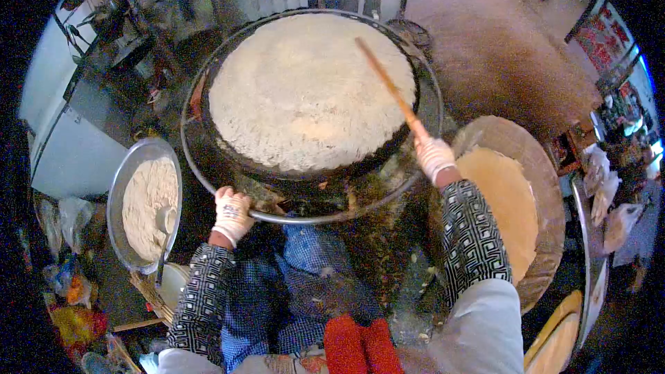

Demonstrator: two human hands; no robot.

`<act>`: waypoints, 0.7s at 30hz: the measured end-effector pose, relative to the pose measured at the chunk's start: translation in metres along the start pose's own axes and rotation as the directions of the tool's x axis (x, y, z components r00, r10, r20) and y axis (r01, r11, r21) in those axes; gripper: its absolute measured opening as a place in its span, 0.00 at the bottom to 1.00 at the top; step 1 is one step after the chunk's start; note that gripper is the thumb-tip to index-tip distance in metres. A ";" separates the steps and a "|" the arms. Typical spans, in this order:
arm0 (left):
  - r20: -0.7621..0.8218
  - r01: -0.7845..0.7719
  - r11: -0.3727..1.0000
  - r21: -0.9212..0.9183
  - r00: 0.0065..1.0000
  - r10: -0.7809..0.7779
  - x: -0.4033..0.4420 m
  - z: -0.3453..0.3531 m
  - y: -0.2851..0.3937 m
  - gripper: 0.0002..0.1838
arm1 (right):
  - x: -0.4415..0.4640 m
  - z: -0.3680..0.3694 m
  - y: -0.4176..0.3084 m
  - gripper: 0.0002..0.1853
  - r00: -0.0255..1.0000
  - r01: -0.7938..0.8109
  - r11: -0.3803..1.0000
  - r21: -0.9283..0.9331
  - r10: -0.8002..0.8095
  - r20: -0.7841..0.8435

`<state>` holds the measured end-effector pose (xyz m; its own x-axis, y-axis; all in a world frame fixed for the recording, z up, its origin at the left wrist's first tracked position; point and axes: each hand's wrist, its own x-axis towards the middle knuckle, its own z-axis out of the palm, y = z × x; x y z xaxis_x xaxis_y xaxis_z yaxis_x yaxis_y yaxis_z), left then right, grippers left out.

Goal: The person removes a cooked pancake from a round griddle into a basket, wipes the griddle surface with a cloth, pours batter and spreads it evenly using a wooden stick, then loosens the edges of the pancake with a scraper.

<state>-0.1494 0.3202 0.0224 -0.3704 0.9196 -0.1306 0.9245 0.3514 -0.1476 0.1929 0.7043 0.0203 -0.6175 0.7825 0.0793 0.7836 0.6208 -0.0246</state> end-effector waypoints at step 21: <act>-0.033 0.022 0.984 0.179 0.999 -0.016 -0.001 -0.015 -0.038 0.06 | -0.095 -0.050 -0.137 0.33 0.954 -0.266 0.446 0.855 -0.008 0.301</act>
<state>-0.1827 0.3084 0.0428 -0.3823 0.9191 -0.0953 0.8851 0.3346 -0.3235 0.1476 0.5422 0.0654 -0.6158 0.7555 -0.2237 0.4547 0.1089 -0.8840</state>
